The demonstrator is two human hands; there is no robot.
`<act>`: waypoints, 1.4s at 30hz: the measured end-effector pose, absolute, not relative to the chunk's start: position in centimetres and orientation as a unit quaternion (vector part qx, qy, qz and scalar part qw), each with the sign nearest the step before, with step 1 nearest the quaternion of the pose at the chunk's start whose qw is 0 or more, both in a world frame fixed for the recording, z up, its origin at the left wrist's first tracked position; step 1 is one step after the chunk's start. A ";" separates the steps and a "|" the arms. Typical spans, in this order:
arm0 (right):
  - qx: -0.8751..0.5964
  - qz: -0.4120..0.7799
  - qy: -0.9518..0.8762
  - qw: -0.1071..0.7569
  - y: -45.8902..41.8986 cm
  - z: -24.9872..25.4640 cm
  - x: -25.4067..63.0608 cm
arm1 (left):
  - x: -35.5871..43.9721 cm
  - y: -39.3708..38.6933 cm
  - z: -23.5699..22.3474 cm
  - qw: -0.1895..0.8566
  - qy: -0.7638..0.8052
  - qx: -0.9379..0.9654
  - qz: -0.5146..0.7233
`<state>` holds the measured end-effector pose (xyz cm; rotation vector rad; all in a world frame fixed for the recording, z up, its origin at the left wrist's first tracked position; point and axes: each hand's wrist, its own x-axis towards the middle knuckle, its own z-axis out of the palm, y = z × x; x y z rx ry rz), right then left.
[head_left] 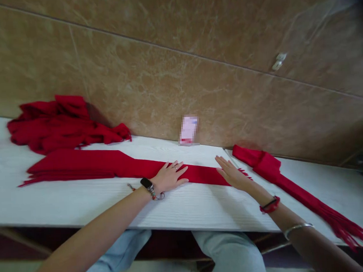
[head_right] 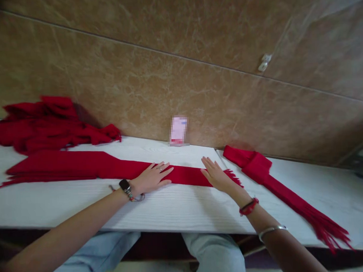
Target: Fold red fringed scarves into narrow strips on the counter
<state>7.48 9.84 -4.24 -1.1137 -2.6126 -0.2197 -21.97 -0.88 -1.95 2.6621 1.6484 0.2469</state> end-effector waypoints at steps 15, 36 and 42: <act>-0.275 0.019 -0.951 0.138 7.7 -5.9 -5.2 | -25.1 -1.4 -1.5 0.065 0.664 0.745 0.010; -0.080 -0.025 -0.977 0.198 5.0 -3.6 -6.1 | -38.6 -7.6 3.0 -0.122 0.539 0.829 -0.091; -0.032 -0.106 -0.972 0.209 5.5 -3.8 -5.7 | -38.8 -7.9 1.9 -0.170 0.529 0.828 -0.075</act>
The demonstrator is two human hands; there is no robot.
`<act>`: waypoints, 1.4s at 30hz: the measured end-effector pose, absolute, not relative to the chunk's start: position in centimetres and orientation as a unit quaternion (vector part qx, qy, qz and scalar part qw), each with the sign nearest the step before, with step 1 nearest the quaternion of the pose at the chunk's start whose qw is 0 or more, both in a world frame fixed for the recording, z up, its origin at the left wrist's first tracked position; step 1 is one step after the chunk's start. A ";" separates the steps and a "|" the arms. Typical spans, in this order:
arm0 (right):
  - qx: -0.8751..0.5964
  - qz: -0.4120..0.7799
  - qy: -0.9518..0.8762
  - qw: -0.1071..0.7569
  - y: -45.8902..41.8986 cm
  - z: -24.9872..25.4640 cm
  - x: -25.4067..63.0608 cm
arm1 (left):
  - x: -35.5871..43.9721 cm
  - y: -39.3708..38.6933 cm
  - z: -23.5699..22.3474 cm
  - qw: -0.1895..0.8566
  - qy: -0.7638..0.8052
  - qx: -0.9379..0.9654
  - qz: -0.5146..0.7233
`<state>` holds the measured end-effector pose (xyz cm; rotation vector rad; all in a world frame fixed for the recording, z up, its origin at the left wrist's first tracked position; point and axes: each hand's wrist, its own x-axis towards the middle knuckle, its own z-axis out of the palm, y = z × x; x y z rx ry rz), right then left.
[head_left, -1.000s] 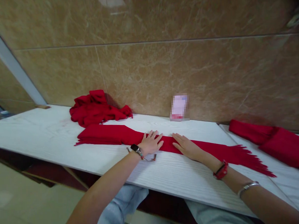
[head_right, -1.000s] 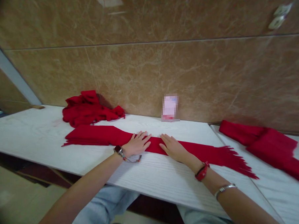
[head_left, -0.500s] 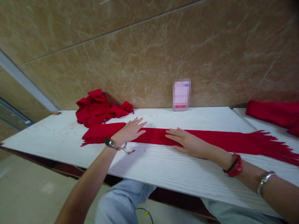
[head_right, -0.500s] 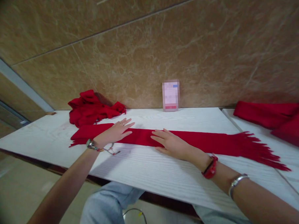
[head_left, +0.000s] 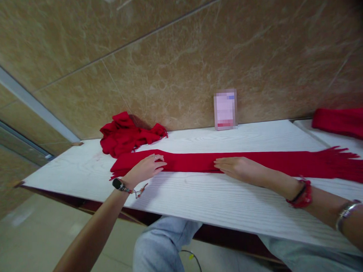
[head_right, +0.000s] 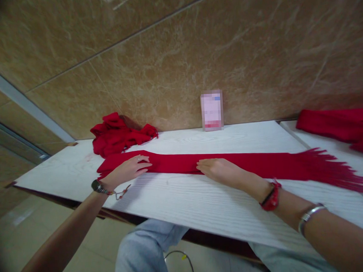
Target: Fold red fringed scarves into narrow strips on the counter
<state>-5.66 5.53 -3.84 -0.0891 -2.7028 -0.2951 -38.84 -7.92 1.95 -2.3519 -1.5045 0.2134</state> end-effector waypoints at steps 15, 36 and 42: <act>-0.076 -0.056 -0.975 0.201 5.5 -3.7 -4.6 | -38.5 -10.4 2.6 0.277 -0.524 -0.802 0.079; -0.040 0.109 -0.985 0.128 5.1 -2.9 -3.0 | -35.0 -8.9 1.9 0.192 -0.540 -0.818 0.047; -0.050 0.116 -0.988 0.088 4.6 -2.4 -2.8 | -30.3 -4.2 -0.6 0.088 -0.568 -0.818 -0.025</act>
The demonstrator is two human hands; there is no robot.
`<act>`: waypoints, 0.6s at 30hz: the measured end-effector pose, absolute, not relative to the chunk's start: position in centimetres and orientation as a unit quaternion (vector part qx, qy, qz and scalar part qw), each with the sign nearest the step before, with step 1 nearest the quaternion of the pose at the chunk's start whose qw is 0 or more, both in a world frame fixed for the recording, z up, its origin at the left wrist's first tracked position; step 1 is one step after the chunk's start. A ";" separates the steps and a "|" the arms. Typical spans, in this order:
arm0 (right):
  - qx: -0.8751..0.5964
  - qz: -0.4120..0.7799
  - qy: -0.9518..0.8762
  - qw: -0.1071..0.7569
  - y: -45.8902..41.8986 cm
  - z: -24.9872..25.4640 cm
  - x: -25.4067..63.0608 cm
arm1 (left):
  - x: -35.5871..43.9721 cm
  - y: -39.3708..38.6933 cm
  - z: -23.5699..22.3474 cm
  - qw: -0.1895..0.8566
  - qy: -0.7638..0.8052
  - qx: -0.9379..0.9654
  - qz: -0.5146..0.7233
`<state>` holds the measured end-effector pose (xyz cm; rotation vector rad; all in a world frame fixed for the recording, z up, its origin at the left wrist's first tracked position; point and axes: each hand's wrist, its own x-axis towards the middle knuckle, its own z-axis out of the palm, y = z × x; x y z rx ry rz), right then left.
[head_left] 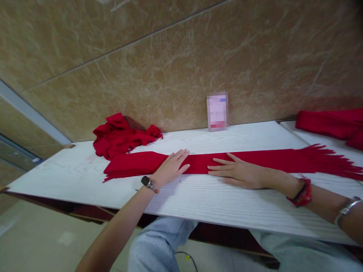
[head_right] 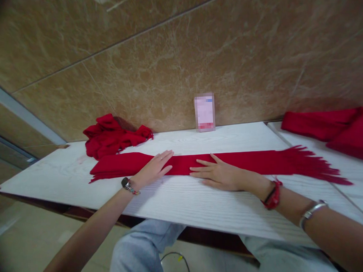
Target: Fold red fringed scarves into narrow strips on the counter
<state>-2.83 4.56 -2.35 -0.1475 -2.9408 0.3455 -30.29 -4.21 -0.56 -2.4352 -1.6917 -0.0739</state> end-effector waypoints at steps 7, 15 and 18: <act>-0.064 0.138 -0.985 0.075 4.9 -1.9 -1.9 | -30.5 -3.5 -2.5 0.042 -0.586 -0.809 -0.014; -0.191 0.059 -0.969 0.145 4.0 -2.7 -4.1 | -29.9 -3.9 -2.1 0.038 -0.595 -0.803 -0.014; -0.182 0.047 -0.976 0.111 3.8 -3.2 -4.8 | -30.0 -3.8 -2.2 0.041 -0.592 -0.804 -0.018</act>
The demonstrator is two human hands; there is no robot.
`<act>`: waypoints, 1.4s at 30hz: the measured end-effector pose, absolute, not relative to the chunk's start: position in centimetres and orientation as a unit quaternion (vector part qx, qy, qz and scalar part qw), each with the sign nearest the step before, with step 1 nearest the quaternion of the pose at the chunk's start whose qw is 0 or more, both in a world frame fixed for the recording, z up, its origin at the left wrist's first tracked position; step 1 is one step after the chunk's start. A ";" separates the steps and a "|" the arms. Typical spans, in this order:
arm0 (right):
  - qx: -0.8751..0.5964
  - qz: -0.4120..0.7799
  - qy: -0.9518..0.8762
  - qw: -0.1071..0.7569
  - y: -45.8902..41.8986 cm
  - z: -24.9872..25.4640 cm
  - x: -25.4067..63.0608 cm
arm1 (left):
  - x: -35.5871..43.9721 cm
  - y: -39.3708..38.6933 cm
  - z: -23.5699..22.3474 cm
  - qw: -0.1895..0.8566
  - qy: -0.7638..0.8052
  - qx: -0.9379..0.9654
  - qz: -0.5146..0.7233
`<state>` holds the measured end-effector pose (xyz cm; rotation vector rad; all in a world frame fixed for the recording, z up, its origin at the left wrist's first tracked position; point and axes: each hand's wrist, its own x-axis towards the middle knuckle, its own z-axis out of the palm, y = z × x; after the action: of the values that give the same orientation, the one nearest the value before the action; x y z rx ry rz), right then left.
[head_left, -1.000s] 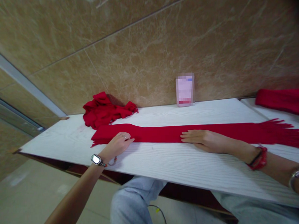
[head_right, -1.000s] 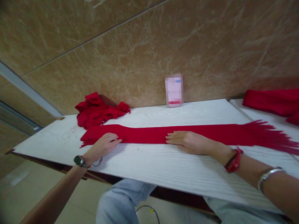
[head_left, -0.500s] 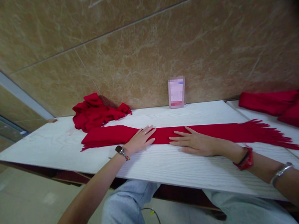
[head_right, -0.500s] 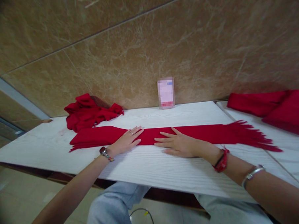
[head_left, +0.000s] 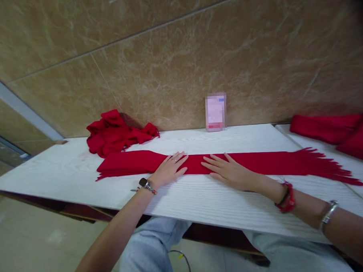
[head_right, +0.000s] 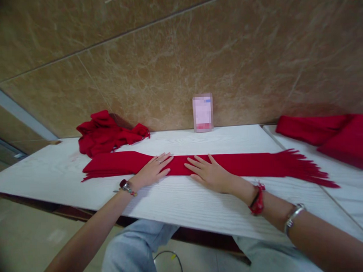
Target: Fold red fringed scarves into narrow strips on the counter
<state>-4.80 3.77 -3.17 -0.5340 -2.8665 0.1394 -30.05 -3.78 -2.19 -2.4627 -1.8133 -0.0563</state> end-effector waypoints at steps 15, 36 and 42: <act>-0.291 -0.027 -0.952 0.095 3.4 -2.4 1.0 | -30.8 -2.9 -2.9 0.050 -0.581 -0.811 -0.042; -0.370 -0.240 -0.897 -0.034 8.8 -4.9 12.2 | -32.2 -1.4 -4.5 0.059 -0.590 -0.803 -0.063; -0.397 -0.234 -0.887 0.016 8.9 -4.0 11.3 | -31.8 -1.7 -4.2 0.053 -0.595 -0.799 -0.067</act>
<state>11.31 8.86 -3.98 -1.2333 -2.7599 -0.7292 -31.79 -1.66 -4.20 -2.4288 -1.8090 -0.2047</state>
